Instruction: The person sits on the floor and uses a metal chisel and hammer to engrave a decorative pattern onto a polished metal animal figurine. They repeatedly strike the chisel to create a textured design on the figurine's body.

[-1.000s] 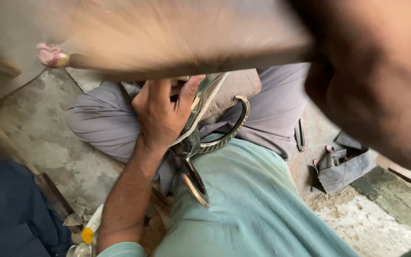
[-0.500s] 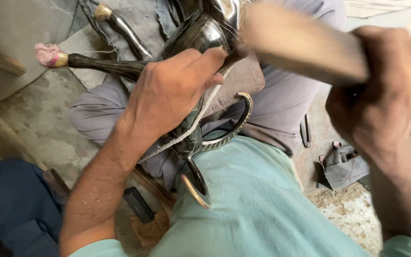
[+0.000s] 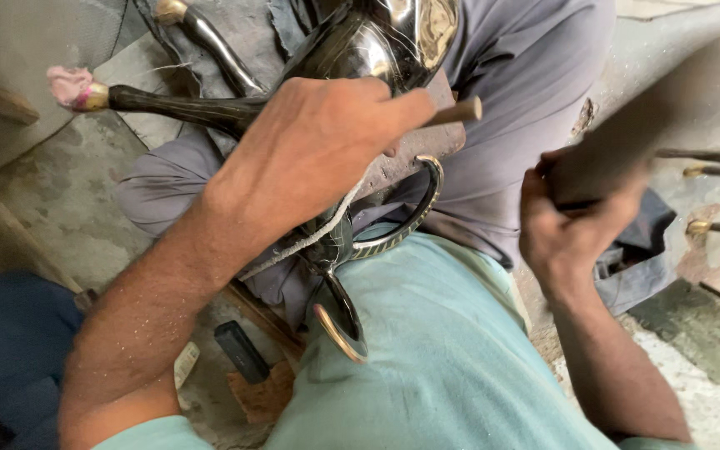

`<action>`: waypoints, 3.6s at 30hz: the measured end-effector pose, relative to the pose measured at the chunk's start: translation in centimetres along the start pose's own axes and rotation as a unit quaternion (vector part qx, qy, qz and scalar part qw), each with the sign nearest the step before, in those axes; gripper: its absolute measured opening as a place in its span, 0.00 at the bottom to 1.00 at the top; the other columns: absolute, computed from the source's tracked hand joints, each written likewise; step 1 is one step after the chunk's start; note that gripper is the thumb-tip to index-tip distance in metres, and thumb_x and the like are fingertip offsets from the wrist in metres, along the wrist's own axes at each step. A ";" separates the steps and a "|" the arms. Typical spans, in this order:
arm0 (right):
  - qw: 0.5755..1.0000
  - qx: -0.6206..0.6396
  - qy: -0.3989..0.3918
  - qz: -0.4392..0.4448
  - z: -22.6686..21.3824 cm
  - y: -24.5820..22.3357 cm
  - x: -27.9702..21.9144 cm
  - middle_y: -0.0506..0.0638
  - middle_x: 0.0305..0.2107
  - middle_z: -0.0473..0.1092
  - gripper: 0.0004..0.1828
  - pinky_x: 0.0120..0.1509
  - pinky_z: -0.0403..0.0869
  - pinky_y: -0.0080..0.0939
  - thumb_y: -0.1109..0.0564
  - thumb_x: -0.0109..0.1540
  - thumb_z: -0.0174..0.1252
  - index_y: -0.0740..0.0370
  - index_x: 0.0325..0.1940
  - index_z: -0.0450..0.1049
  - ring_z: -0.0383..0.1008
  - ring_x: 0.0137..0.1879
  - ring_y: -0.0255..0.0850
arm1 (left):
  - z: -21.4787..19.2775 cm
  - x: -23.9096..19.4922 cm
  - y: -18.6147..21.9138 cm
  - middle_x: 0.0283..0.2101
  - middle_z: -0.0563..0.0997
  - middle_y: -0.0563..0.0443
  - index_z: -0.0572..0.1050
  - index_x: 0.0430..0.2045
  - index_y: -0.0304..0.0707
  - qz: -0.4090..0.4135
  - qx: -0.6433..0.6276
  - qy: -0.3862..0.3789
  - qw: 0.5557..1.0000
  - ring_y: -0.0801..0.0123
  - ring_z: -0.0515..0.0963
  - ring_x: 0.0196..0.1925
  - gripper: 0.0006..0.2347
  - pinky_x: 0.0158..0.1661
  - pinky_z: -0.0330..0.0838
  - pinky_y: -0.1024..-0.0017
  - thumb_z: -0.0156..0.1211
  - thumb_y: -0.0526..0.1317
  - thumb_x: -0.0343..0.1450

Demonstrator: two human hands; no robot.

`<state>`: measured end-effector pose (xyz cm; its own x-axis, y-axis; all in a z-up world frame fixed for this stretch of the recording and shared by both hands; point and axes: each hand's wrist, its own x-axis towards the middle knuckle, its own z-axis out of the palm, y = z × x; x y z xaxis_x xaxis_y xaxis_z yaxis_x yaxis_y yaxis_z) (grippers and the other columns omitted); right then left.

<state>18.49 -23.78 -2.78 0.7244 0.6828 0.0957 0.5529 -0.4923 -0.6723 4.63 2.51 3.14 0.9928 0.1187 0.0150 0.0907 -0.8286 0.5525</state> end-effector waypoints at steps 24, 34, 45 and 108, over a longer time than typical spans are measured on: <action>0.982 0.147 0.080 -0.082 2.0 3.7 0.7 0.60 0.46 0.71 0.26 0.46 0.77 0.45 0.67 0.65 0.61 0.69 0.66 0.60 0.75 0.44 0.46 | -0.6 1.0 -2.1 0.23 0.72 0.50 0.73 0.42 0.43 0.121 0.121 0.007 0.985 0.65 0.79 0.21 0.06 0.20 0.73 0.69 0.60 0.31 0.74; 0.978 0.118 -0.013 -0.173 -2.3 3.6 4.6 0.58 0.39 0.69 0.33 0.30 0.69 0.37 0.69 0.54 0.54 0.63 0.65 0.60 0.70 0.33 0.46 | 0.3 -2.2 -2.2 0.32 0.73 0.50 0.73 0.47 0.41 0.039 -0.003 0.124 0.991 0.64 0.79 0.30 0.07 0.28 0.75 0.70 0.66 0.39 0.80; 0.907 -0.265 -0.100 -0.311 -5.8 -6.7 10.6 0.60 0.41 0.70 0.30 0.36 0.71 0.40 0.71 0.56 0.55 0.65 0.63 0.63 0.71 0.38 0.48 | 5.6 -4.7 -0.8 0.35 0.78 0.51 0.71 0.49 0.36 -0.125 -0.090 0.340 0.928 0.68 0.81 0.35 0.13 0.34 0.76 0.73 0.58 0.47 0.82; 0.931 -0.278 -0.027 -0.234 -4.4 -3.4 7.4 0.57 0.35 0.72 0.22 0.43 0.72 0.51 0.70 0.59 0.62 0.63 0.56 0.70 0.73 0.38 0.48 | 2.0 -2.5 -0.5 0.31 0.77 0.50 0.73 0.51 0.36 -0.010 -0.040 0.173 0.984 0.65 0.82 0.31 0.09 0.29 0.78 0.71 0.62 0.33 0.78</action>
<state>23.77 -19.41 3.44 0.3377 0.9114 0.2352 0.9413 -0.3279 -0.0806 2.22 1.52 1.13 0.9037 0.3253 0.2784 0.0903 -0.7804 0.6188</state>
